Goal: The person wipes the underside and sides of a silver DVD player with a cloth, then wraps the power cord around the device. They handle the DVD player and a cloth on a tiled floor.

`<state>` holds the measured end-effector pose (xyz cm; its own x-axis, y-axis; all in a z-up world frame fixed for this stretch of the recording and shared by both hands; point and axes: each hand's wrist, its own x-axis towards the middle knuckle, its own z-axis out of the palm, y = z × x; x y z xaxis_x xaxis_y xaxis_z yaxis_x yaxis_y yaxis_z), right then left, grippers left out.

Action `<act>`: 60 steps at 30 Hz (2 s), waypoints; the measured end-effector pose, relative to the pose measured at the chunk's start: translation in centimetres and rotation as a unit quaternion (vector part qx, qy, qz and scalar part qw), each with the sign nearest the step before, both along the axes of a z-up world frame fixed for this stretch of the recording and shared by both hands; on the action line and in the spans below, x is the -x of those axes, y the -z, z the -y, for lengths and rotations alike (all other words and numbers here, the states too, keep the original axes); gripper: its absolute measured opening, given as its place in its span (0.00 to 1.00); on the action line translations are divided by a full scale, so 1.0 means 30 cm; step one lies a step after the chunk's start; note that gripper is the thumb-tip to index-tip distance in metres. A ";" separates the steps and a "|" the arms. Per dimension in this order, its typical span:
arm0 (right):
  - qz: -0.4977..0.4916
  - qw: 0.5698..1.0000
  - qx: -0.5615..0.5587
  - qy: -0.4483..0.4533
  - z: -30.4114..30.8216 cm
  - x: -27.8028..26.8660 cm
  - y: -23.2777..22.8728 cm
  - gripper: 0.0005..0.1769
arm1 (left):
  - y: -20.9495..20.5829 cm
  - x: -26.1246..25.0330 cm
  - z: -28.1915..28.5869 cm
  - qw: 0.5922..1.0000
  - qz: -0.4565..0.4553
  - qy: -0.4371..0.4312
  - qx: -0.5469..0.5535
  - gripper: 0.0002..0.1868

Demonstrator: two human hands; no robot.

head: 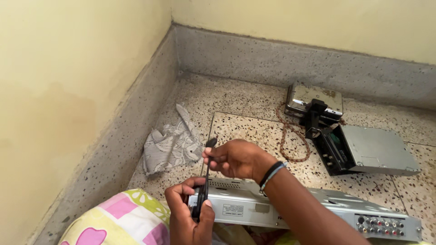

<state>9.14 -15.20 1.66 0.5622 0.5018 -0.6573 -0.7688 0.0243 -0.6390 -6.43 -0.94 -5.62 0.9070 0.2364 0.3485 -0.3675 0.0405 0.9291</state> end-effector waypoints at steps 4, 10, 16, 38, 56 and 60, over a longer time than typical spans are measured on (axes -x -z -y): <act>0.013 0.998 0.055 0.019 -0.031 0.005 0.004 0.07 | 0.020 0.009 0.002 1.000 -0.014 -0.022 -0.012 0.20; 0.034 0.988 0.144 -0.044 -0.065 0.069 0.024 0.08 | 0.097 -0.018 -0.039 0.996 -0.065 0.034 0.048 0.19; 0.073 0.970 0.223 -0.060 -0.048 0.065 0.058 0.06 | -0.039 -0.111 -0.118 0.885 -0.434 0.107 0.127 0.28; 0.195 0.953 0.210 0.103 0.011 -0.004 0.195 0.13 | 0.012 -0.237 0.014 0.872 -0.393 0.081 0.281 0.36; 0.193 0.932 0.232 0.200 0.008 0.038 0.257 0.16 | -0.076 -0.299 0.005 0.846 -0.371 0.013 -0.381 0.22; 0.193 0.932 0.214 0.221 0.006 0.044 0.277 0.27 | -0.098 -0.344 0.030 0.823 -0.248 -0.029 -0.510 0.16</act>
<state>7.83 -15.37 -6.64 0.8875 -0.0970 -0.4505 -0.4556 -0.0369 -0.8894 3.88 -1.84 -2.69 0.9950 0.0979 -0.0180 0.0935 -0.8575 0.5060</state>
